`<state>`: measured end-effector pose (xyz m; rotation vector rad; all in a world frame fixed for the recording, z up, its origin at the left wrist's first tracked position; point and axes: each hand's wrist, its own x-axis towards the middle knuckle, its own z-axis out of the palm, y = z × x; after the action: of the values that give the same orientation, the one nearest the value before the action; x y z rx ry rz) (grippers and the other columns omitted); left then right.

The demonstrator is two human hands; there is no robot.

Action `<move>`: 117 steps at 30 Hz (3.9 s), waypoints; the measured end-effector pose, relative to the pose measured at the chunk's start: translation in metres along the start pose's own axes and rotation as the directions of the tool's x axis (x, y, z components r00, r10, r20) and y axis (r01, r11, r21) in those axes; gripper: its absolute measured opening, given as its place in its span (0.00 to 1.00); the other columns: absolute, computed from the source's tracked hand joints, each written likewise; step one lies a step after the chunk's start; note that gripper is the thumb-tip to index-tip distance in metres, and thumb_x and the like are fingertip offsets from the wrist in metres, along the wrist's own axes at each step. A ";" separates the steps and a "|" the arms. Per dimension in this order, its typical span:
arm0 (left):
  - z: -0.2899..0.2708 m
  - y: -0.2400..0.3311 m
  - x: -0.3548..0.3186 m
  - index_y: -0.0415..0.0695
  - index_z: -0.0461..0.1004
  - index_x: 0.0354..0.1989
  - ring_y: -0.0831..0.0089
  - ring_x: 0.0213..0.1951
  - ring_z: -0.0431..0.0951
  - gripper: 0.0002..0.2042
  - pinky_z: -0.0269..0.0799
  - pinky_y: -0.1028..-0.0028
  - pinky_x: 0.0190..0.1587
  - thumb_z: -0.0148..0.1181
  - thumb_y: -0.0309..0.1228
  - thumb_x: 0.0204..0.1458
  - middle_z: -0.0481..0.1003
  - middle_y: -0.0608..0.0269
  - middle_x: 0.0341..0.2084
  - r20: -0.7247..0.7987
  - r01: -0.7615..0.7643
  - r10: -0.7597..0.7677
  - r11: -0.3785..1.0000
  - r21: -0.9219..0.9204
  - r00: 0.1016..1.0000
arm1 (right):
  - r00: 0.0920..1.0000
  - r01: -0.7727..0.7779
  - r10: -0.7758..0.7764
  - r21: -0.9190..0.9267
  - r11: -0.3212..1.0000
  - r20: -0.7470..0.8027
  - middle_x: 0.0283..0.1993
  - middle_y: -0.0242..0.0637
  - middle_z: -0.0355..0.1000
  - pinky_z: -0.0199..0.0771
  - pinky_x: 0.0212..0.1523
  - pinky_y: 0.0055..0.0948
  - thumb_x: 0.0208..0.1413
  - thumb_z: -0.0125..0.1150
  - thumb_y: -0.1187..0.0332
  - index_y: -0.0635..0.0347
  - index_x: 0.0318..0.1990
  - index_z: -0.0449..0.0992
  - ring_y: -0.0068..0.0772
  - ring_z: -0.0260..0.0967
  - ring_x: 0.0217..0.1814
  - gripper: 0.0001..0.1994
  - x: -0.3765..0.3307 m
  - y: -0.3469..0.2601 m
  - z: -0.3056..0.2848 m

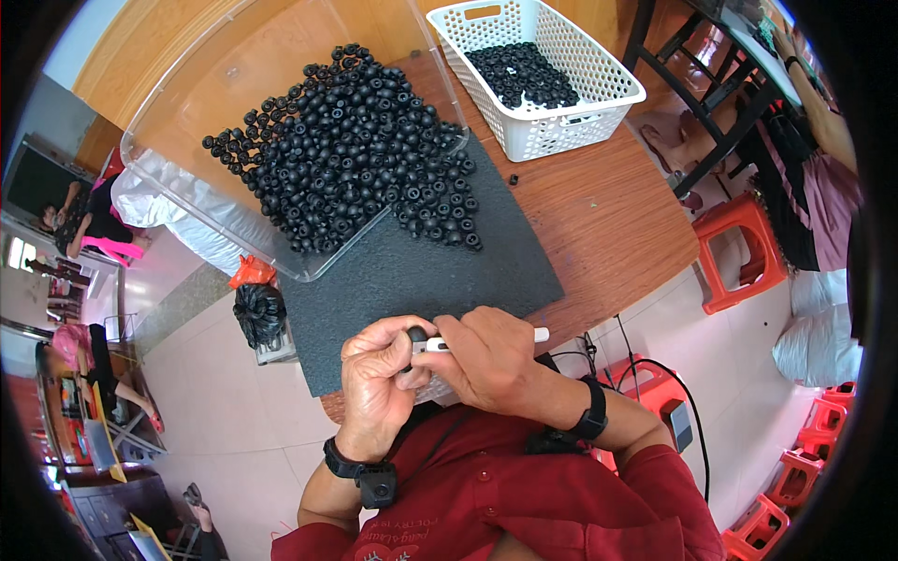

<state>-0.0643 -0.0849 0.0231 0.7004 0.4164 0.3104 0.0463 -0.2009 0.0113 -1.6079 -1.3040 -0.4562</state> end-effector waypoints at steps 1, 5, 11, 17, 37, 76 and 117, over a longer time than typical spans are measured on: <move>-0.001 0.001 0.001 0.30 0.75 0.41 0.81 0.19 0.62 0.14 0.56 0.82 0.21 0.61 0.30 0.53 0.75 0.54 0.29 -0.001 -0.002 0.002 1.000 0.000 1.000 | 1.000 0.001 -0.001 0.002 1.000 0.000 0.20 0.36 0.61 0.60 0.18 0.32 0.50 0.65 0.63 0.62 0.28 0.70 0.34 0.61 0.20 0.12 -0.002 0.001 0.000; 0.000 0.003 0.003 0.30 0.75 0.41 0.80 0.19 0.64 0.15 0.59 0.80 0.22 0.62 0.32 0.52 0.76 0.53 0.28 0.031 -0.072 0.069 0.993 0.093 0.997 | 0.990 -0.136 0.139 0.137 0.981 -0.013 0.20 0.38 0.62 0.60 0.19 0.33 0.53 0.63 0.64 0.64 0.30 0.72 0.37 0.62 0.20 0.11 -0.004 0.005 -0.002; -0.001 0.001 0.005 0.30 0.76 0.41 0.80 0.20 0.65 0.15 0.61 0.79 0.24 0.63 0.32 0.52 0.76 0.54 0.27 0.075 -0.108 0.099 0.986 0.128 0.992 | 0.967 -0.250 0.256 0.205 0.946 -0.007 0.19 0.37 0.63 0.61 0.19 0.34 0.52 0.65 0.65 0.62 0.29 0.72 0.38 0.63 0.19 0.10 0.000 0.002 -0.006; -0.002 -0.002 0.007 0.31 0.76 0.41 0.81 0.20 0.65 0.15 0.61 0.79 0.24 0.65 0.30 0.50 0.75 0.58 0.28 0.097 -0.216 0.199 0.953 0.214 0.975 | 0.902 -0.423 0.420 0.382 0.821 0.098 0.22 0.38 0.69 0.65 0.21 0.30 0.51 0.66 0.65 0.63 0.28 0.73 0.35 0.68 0.21 0.11 0.004 -0.003 -0.004; 0.013 0.013 0.034 0.38 0.72 0.34 0.78 0.17 0.62 0.10 0.55 0.79 0.18 0.55 0.34 0.56 0.71 0.59 0.26 -0.128 0.249 -0.231 0.958 0.141 0.964 | 0.772 -0.631 0.588 0.393 0.668 0.240 0.27 0.32 0.71 0.62 0.25 0.20 0.53 0.62 0.72 0.67 0.37 0.75 0.15 0.63 0.27 0.07 -0.010 0.007 -0.031; 0.012 0.003 0.083 0.38 0.74 0.34 0.60 0.28 0.75 0.12 0.70 0.64 0.30 0.68 0.26 0.41 0.71 0.56 0.27 0.605 -0.486 0.178 -0.443 0.753 0.776 | 0.775 -0.621 0.606 0.390 0.680 0.178 0.25 0.40 0.70 0.66 0.24 0.27 0.52 0.63 0.73 0.66 0.34 0.74 0.28 0.66 0.21 0.06 -0.025 0.016 -0.044; 0.009 0.010 0.011 0.32 0.74 0.46 0.80 0.28 0.71 0.14 0.67 0.81 0.32 0.57 0.32 0.58 0.76 0.61 0.31 0.126 -0.194 0.155 0.888 0.417 0.980 | 0.947 -0.321 0.314 0.196 0.926 0.069 0.22 0.38 0.66 0.63 0.22 0.36 0.57 0.59 0.65 0.61 0.30 0.71 0.41 0.66 0.23 0.09 0.001 0.004 -0.011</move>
<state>-0.0514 -0.0782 0.0331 1.1844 0.3381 0.3606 0.0537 -0.2093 0.0153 -1.6188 -1.0516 -0.0885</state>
